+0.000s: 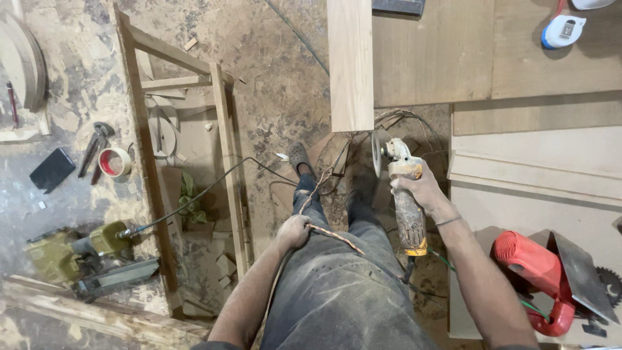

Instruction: The person uses an angle grinder with a sanding disc to smooth the edges and corners of a rectangular wooden frame. The person moves the tool along the frame's perimeter, occasionally pausing to check the surface with a hand.

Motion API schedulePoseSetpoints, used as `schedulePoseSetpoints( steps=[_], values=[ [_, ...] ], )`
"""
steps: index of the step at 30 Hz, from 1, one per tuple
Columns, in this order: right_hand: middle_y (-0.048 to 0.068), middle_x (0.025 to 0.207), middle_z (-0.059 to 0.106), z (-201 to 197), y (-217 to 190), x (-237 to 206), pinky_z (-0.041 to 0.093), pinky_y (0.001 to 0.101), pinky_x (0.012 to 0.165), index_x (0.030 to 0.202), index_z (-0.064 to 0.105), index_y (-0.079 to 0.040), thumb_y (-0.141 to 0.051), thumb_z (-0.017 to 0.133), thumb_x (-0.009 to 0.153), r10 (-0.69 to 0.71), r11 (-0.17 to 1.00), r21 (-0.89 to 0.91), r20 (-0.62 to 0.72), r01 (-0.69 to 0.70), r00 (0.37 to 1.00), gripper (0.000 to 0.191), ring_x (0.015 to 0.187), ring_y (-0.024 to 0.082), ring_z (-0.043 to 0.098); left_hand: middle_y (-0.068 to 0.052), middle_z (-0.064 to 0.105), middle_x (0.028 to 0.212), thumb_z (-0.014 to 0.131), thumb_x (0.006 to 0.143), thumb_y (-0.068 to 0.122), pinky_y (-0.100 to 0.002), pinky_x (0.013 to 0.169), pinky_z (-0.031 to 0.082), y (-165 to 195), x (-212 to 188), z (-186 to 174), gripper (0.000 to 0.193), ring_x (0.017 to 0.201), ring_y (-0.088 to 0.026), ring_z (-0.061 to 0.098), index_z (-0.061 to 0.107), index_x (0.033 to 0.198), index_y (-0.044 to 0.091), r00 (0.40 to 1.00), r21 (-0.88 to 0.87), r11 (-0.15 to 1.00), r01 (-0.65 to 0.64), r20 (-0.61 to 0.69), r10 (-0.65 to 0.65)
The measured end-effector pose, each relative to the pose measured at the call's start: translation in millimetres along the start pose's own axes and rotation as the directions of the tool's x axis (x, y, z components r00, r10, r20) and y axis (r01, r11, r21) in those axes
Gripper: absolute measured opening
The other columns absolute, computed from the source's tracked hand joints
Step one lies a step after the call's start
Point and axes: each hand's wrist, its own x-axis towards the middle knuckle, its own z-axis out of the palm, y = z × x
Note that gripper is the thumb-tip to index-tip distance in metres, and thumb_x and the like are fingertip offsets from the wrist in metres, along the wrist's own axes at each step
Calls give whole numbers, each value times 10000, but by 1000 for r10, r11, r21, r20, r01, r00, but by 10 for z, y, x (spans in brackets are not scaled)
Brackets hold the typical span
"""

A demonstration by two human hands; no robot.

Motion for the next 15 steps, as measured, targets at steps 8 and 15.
schedulePoseSetpoints(
  steps=[8,15],
  values=[
    [99,923,660,8,-146,-1,609,373,612,1188,527,-28,13,761,771,-14,996,90,36,10,999,480,692,212,693,-190,724,1099,599,900,210,-477,978,505,2,-69,24,240,1118,-374,652,764,1019,82,1000,-3,1000,10,-17,-10],
    [81,958,667,129,-249,-152,616,364,625,1214,496,-38,14,765,757,-19,1000,25,-13,19,1000,532,723,196,700,-206,718,1073,600,885,197,-486,945,509,-36,-112,21,230,1085,-394,653,757,998,73,999,-43,999,6,-45,-8]
  ],
)
